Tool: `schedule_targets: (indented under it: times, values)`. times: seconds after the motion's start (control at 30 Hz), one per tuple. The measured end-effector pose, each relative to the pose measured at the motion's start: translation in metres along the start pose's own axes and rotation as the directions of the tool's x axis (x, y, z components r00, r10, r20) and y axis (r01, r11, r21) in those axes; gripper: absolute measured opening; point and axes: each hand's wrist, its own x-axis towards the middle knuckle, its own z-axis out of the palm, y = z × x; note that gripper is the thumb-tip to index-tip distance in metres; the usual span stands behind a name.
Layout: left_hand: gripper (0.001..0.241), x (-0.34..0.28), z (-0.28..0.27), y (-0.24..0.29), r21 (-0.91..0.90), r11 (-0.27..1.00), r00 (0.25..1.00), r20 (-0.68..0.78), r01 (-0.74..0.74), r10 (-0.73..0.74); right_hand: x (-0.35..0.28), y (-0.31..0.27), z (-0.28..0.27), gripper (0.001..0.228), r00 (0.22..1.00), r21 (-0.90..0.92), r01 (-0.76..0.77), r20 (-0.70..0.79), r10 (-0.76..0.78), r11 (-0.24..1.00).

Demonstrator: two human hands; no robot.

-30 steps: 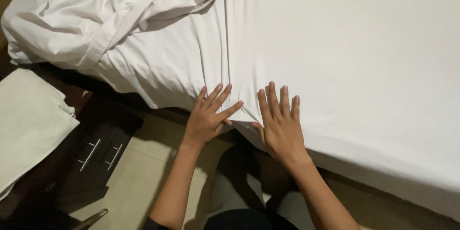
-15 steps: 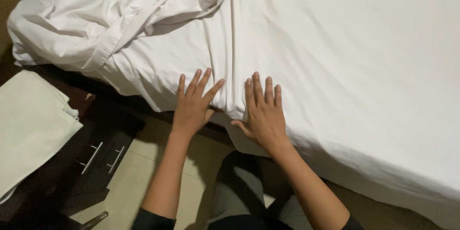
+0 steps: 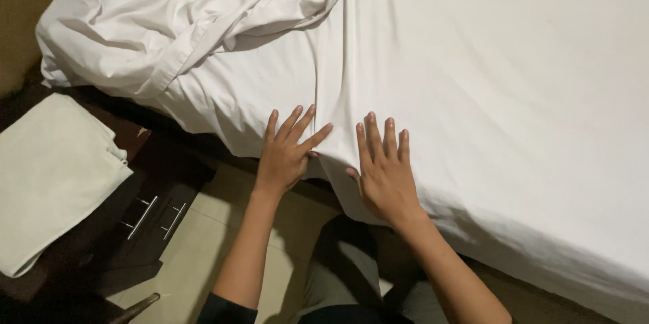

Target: The person smooths and tucks a white bedsheet onto a mattress. They move around the bed to adjust the sheet on different sides, pulling it tight and smoothing out wrinkles by hand.

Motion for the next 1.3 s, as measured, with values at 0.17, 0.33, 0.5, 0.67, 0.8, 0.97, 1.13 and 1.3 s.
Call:
schedule_targets:
  times: [0.17,0.33,0.5,0.67,0.8,0.97,1.13,1.3]
  values:
    - [0.066,-0.020,-0.003,-0.007,-0.028,0.999,1.000,-0.009,-0.030,0.030,-0.009,-0.008,-0.004,0.083,1.000,0.009,0.005,0.001,-0.005,1.000]
    - [0.068,-0.036,-0.009,-0.018,0.050,0.999,1.000,0.005,0.007,-0.008,-0.012,-0.010,-0.005,0.083,1.000,0.039,0.008,-0.007,-0.008,0.999]
    - [0.069,-0.028,-0.021,-0.010,-0.014,1.000,1.000,-0.012,0.003,-0.003,-0.007,-0.010,-0.002,0.093,0.999,-0.052,-0.006,0.038,0.008,0.999]
    - [0.087,-0.019,-0.018,-0.046,-0.044,0.999,1.000,-0.020,0.005,-0.006,0.028,-0.029,-0.023,0.121,0.992,0.011,-0.029,0.123,0.028,1.000]
    - [0.110,-0.002,-0.037,-0.067,0.001,0.998,0.996,0.059,0.068,-0.068,0.055,-0.043,-0.013,0.128,0.996,0.022,0.006,0.091,-0.008,1.000]
    - [0.103,0.013,-0.032,-0.073,0.119,0.993,0.992,0.121,0.022,-0.037,0.071,-0.043,0.014,0.110,0.999,0.016,0.030,0.039,-0.031,0.999]
    - [0.102,0.006,-0.022,-0.071,0.122,0.992,0.996,0.084,0.013,-0.024,0.067,-0.041,0.022,0.083,0.996,-0.026,0.089,0.013,-0.089,0.996]
    - [0.098,0.009,-0.028,-0.067,0.103,0.994,0.995,0.092,0.029,-0.039,0.064,-0.039,0.024,0.074,0.989,0.007,0.123,-0.083,-0.123,0.992]
